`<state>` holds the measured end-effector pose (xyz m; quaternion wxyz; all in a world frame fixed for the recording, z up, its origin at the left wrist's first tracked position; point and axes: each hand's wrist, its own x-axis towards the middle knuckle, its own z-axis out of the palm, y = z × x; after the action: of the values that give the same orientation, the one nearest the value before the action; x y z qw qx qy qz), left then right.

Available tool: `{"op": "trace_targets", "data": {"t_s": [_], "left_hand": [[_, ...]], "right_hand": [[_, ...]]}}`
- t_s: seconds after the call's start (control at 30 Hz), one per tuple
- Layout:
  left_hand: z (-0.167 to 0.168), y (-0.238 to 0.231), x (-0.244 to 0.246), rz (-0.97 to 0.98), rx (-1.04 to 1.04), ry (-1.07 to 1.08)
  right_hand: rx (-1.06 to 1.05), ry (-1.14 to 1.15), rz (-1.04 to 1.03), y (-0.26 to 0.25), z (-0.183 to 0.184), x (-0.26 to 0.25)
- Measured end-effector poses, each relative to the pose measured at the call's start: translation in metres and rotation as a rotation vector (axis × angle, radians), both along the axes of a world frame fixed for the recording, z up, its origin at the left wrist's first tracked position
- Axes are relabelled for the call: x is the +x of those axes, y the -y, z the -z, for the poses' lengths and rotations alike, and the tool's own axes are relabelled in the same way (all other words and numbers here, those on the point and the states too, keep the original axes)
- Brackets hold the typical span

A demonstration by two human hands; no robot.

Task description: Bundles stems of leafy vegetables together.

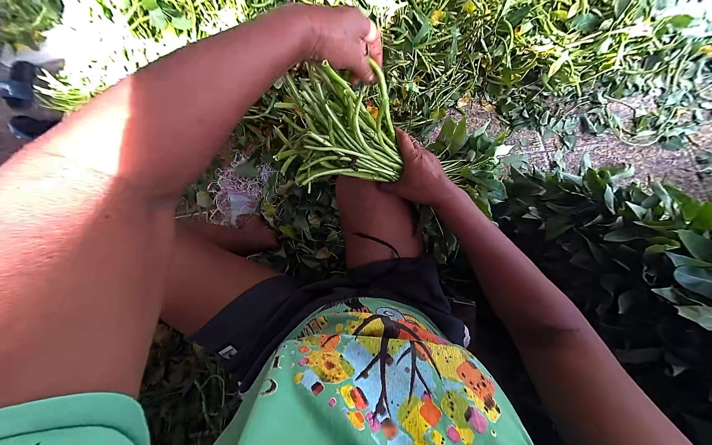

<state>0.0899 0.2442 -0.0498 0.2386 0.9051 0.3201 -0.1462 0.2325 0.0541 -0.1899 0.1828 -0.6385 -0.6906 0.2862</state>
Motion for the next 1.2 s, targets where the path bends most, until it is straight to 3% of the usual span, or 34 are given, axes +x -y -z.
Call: {"op": "trace_targets", "data": {"t_s": [0.07,0.13,0.23,0.3,0.4,0.47,0.53,0.63,0.67,0.7,0.73,0.77,0.8,0.83,1.03,1.2], "left_hand": [[0.015,-0.022,-0.011,0.004,0.008,-0.147],[0.027,-0.021,-0.011,0.081,0.154,-0.253],[0.002,0.004,0.005,0.278,0.408,-0.287],[-0.024,0.008,0.010,0.322,0.424,-0.269],[-0.043,-0.007,-0.004,0.112,0.225,-0.395],[-0.052,-0.016,-0.020,-0.132,0.196,-0.277],[-0.057,0.001,-0.017,-0.169,0.206,-0.077],[-0.026,0.072,-0.001,0.033,0.222,-0.021],[-0.026,0.102,0.003,0.044,0.179,-0.144],[-0.039,0.122,0.024,0.097,0.082,-0.596],[0.021,0.132,-0.004,0.041,0.215,-0.120],[0.055,0.129,-0.008,0.131,0.344,-0.140],[0.066,0.126,-0.004,0.183,0.407,-0.285],[0.070,0.122,0.000,0.203,0.411,-0.361],[0.061,0.089,0.004,0.269,0.268,-0.328],[0.073,0.113,-0.006,0.238,0.426,-0.294]], "right_hand": [[0.011,-0.016,0.000,0.000,0.002,0.002],[-0.003,0.008,-0.006,-0.002,0.001,0.003],[-0.039,0.030,-0.007,-0.001,-0.004,0.003],[-0.046,0.036,-0.011,-0.003,-0.007,0.005],[-0.089,0.104,-0.039,-0.005,-0.012,0.002],[-0.125,0.183,-0.045,-0.006,-0.019,-0.006],[-0.175,0.253,-0.046,-0.010,-0.025,-0.015],[-0.235,0.261,-0.114,-0.024,-0.032,-0.015],[-0.247,0.229,-0.166,-0.033,-0.029,-0.008],[-0.279,0.165,-0.219,-0.041,-0.028,0.002],[-0.302,0.105,-0.273,-0.049,-0.027,0.011],[-0.319,0.074,-0.319,-0.054,-0.027,0.018],[-0.318,0.054,-0.339,-0.057,-0.025,0.022],[-0.298,0.052,-0.332,-0.056,-0.022,0.023],[-0.213,0.127,0.040,-0.018,-0.020,-0.017],[-0.260,0.110,-0.045,-0.029,-0.017,-0.004]]}}
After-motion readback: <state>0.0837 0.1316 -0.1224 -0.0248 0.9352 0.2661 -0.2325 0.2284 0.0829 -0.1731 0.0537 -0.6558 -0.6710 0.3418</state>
